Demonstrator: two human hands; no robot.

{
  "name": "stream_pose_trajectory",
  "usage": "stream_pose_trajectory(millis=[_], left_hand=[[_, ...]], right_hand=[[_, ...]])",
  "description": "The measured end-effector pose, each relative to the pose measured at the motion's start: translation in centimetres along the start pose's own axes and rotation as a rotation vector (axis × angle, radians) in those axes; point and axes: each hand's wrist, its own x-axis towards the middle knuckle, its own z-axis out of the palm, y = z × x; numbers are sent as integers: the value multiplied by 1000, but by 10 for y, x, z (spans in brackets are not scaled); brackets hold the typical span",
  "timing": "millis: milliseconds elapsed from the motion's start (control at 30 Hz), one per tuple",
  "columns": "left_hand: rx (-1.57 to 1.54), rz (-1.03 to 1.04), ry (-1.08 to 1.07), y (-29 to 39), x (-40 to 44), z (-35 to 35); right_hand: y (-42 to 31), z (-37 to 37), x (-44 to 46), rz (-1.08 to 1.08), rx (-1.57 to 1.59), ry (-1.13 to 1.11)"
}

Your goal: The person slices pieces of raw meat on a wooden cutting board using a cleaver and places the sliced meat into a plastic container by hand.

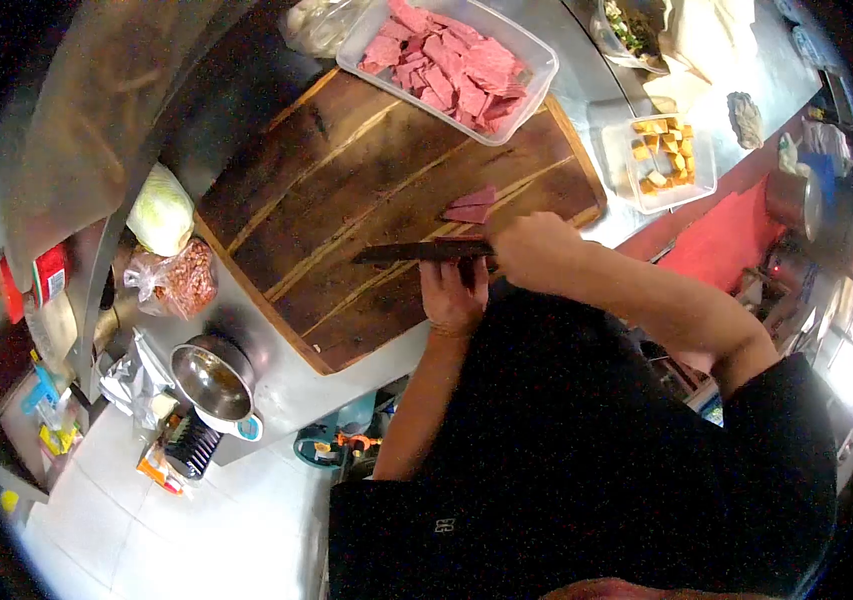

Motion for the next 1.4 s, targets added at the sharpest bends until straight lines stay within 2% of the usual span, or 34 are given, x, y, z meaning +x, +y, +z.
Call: stream_pose_trajectory(millis=[33, 100, 233, 300, 433, 500, 533, 633, 700, 900, 1033, 1100, 1233, 1333, 1400], left_hand=[[22, 17, 31, 1, 3, -1], [-27, -34, -69, 4, 5, -10], [-19, -15, -6, 10, 11, -10], [-50, -10, -3, 8, 12, -10], [-9, 54, -8, -10, -10, 1], [85, 109, -54, -12, -17, 3], [116, 127, -70, -10, -15, 1], [-10, 32, -7, -8, -18, 1], [-33, 66, -22, -15, -24, 6], [-54, 9, -16, 4, 8, -11], [-29, -14, -37, 0, -10, -7], [-36, 17, -32, -16, -32, 8], [143, 185, 48, -18, -37, 6], [20, 53, 31, -7, -25, -2], [118, 126, -35, -16, -41, 7]], right_hand=[[1, -1, 5, -3, -2, 12], [2, -2, 17, 3, 74, 138], [10, -17, -15, 75, 120, 161], [12, -17, -35, 83, 59, 8], [21, 9, -53, 126, 39, -39], [21, 17, -55, 140, 94, 89], [20, 23, -52, 142, 95, 84], [16, 23, -43, 110, 69, 152], [6, 0, -26, 88, 15, -133], [1, 1, 23, -87, 49, 184], [7, -17, -10, 0, 67, 137], [6, -17, -34, 64, 36, 9], [17, 13, -57, 90, 64, 41], [17, 17, -57, 95, 93, 116], [14, 19, -53, 93, 67, 86]])
